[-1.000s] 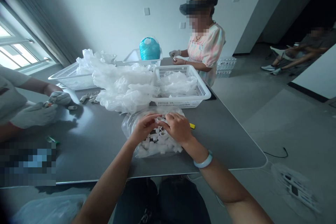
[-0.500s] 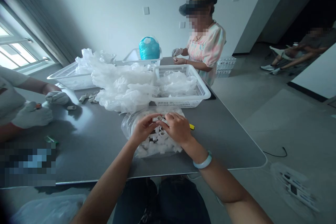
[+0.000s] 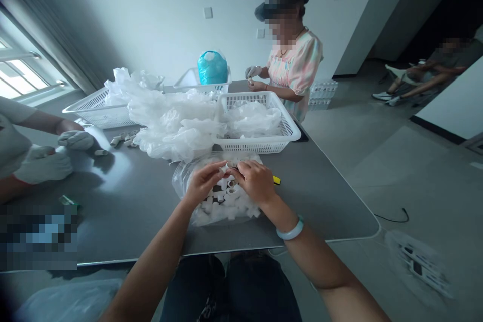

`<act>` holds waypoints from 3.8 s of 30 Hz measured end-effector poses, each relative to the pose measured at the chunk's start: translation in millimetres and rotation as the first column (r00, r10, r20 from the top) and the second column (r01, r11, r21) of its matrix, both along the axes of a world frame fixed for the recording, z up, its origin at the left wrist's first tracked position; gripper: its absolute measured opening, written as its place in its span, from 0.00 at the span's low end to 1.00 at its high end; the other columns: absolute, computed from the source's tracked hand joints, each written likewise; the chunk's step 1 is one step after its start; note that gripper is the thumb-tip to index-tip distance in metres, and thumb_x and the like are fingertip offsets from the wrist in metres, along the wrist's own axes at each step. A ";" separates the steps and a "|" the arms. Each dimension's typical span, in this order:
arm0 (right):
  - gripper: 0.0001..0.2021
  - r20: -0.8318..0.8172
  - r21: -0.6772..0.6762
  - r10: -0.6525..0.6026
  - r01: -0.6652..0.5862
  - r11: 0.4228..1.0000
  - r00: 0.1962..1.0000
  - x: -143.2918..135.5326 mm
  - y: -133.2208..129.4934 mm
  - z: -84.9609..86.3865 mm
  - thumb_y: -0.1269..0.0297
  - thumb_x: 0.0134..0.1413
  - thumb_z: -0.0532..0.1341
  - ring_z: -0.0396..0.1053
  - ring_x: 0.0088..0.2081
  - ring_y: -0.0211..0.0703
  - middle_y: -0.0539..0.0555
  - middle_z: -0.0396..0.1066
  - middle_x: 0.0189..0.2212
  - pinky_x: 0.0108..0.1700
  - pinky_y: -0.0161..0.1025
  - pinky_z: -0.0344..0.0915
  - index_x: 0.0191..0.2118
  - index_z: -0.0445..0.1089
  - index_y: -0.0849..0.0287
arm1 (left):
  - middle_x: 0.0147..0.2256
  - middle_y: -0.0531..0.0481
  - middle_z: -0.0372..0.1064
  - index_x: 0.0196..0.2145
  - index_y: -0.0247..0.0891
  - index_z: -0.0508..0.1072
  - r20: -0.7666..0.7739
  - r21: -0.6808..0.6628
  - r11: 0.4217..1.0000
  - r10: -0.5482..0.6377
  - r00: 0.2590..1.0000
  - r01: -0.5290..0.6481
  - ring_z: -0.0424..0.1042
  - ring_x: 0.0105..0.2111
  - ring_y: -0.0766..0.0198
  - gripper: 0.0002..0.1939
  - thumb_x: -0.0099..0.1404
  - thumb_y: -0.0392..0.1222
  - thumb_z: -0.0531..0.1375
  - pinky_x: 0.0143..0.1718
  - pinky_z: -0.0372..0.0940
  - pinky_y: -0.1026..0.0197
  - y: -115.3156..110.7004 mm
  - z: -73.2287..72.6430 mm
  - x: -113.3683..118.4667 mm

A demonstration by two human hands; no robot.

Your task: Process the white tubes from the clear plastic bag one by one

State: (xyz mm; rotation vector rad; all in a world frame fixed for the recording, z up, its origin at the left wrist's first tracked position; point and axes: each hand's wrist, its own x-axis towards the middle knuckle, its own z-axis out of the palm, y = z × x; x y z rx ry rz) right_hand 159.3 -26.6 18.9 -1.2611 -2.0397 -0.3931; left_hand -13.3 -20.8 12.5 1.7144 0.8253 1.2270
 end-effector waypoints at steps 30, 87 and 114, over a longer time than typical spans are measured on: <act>0.25 0.026 -0.029 0.060 -0.060 0.998 0.998 -2.7 -1.9 0.0 0.52 0.65 0.42 0.64 0.26 0.38 0.53 0.67 0.21 0.28 0.35 0.49 0.24 0.64 0.60 | 0.33 0.46 0.72 0.43 0.35 0.71 -0.044 -0.053 0.999 0.002 0.999 -0.004 0.70 0.26 0.68 0.15 0.61 0.45 0.58 0.26 0.65 0.67 1.3 -0.1 -2.8; 0.28 0.050 -0.052 0.016 -0.014 0.999 0.999 -7.0 -5.8 0.4 0.48 0.64 0.40 0.62 0.22 0.37 0.52 0.65 0.17 0.26 0.34 0.47 0.22 0.64 0.59 | 0.40 0.47 0.71 0.48 0.40 0.68 -0.297 0.375 0.921 0.225 0.928 -0.103 0.73 0.34 0.67 0.15 0.63 0.35 0.54 0.32 0.69 0.67 -0.8 -5.0 -1.8; 0.25 -0.201 -0.113 -0.015 -0.008 0.994 0.979 1.9 -0.9 -1.1 0.48 0.63 0.43 0.64 0.23 0.37 0.52 0.67 0.19 0.26 0.33 0.49 0.24 0.63 0.58 | 0.38 0.47 0.71 0.46 0.39 0.69 0.257 -0.234 0.972 0.028 0.966 0.034 0.72 0.35 0.64 0.20 0.56 0.47 0.63 0.37 0.67 0.62 0.4 -3.6 10.0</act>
